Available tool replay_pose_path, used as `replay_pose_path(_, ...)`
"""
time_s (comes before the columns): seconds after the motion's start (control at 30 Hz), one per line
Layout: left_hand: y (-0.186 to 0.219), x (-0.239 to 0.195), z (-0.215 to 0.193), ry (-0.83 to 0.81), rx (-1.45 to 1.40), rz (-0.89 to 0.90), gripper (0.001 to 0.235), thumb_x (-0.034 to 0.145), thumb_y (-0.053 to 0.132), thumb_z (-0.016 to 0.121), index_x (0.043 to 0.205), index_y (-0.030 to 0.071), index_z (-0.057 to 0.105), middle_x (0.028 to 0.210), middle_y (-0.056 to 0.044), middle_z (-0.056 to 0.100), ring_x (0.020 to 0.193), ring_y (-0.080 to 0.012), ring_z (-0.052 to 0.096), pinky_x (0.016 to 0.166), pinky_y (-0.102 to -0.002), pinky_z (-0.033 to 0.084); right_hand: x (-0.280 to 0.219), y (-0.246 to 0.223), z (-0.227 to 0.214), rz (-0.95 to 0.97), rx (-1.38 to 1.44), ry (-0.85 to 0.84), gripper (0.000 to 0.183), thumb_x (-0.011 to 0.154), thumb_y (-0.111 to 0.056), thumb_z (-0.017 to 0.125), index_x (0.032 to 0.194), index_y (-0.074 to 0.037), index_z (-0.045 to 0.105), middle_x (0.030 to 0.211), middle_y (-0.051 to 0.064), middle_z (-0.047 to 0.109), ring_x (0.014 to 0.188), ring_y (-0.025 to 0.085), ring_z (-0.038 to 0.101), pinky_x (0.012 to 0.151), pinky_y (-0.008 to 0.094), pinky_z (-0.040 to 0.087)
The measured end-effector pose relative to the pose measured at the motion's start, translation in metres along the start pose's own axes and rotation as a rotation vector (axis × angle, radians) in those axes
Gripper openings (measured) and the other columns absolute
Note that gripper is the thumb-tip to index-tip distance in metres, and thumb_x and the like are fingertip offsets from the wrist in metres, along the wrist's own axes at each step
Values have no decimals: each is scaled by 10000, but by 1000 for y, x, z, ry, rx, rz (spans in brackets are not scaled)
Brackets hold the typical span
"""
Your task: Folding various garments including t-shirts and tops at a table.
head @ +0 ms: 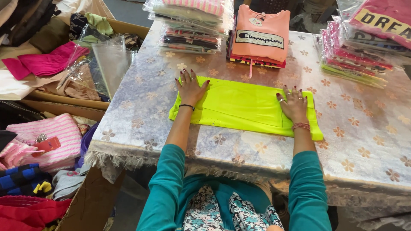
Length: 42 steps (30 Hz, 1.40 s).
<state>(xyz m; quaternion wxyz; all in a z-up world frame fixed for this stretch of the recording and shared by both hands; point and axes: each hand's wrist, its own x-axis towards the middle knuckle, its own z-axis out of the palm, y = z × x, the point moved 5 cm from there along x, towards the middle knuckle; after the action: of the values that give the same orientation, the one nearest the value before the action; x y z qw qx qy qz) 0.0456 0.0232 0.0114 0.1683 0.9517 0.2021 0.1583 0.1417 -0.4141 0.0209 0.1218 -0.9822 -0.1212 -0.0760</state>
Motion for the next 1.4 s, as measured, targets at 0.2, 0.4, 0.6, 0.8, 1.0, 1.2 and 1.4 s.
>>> replay_pose_path(0.2, 1, -1, -2, 7, 5, 3, 959, 944, 724, 421, 1610, 55, 249, 1684, -225, 167, 1572, -385, 90, 1225, -614, 21, 7, 28, 7, 58, -16, 52, 738, 996, -685, 359, 1602, -262, 374, 1657, 187, 296, 1552, 382, 200, 1230, 596, 97)
replay_pose_path(0.4, 0, -1, 1, 18, 15, 8, 969, 945, 726, 424, 1612, 46, 246, 1681, -239, 167, 1569, -387, 100, 1225, -609, 29, 2, 33, -4, 192, -31, 10, 723, 984, -692, 344, 1599, -313, 374, 1686, 130, 268, 1549, 370, 179, 1240, 592, 85)
replay_pose_path(0.6, 0, -1, 0, -3, 23, 5, 951, 947, 721, 415, 1608, 57, 251, 1685, -228, 166, 1568, -395, 99, 1228, -609, 31, -6, 43, -20, 308, -10, 17, 750, 957, -718, 357, 1598, -335, 290, 1705, 88, 163, 1557, 335, 119, 1225, 554, 85)
replay_pose_path(0.8, 1, -2, -1, 1, 31, 8, 959, 948, 727, 410, 1612, 55, 245, 1682, -232, 161, 1572, -391, 99, 1226, -605, 42, -16, 60, -33, 413, -16, -6, 751, 972, -696, 383, 1625, -340, 282, 1705, 105, 185, 1561, 360, 127, 1250, 542, 77)
replay_pose_path(1.0, 0, 3, 7, 53, 78, 37, 997, 939, 745, 404, 1616, 34, 229, 1679, -250, 144, 1559, -409, 111, 1196, -665, 75, -19, 96, -63, 426, 176, 249, 581, 1047, -603, 492, 1327, -131, 683, 1444, 201, 602, 1361, 430, 501, 1112, 554, 391)
replay_pose_path(1.2, -3, 1, 4, 56, 40, 64, 995, 953, 749, 403, 1621, 28, 246, 1675, -275, 170, 1564, -421, 123, 1207, -661, 80, -19, 160, -53, 468, 115, 369, 480, 930, -550, 719, 901, -79, 805, 878, 219, 729, 845, 404, 685, 746, 509, 540)
replay_pose_path(1.4, -2, 1, 3, 24, 13, 52, 990, 943, 757, 401, 1612, 42, 253, 1668, -278, 180, 1553, -427, 115, 1207, -637, 61, -58, 84, -91, 578, 376, 18, 572, 906, -518, 762, 719, 19, 698, 607, 120, 659, 460, 190, 610, 489, 379, 498)
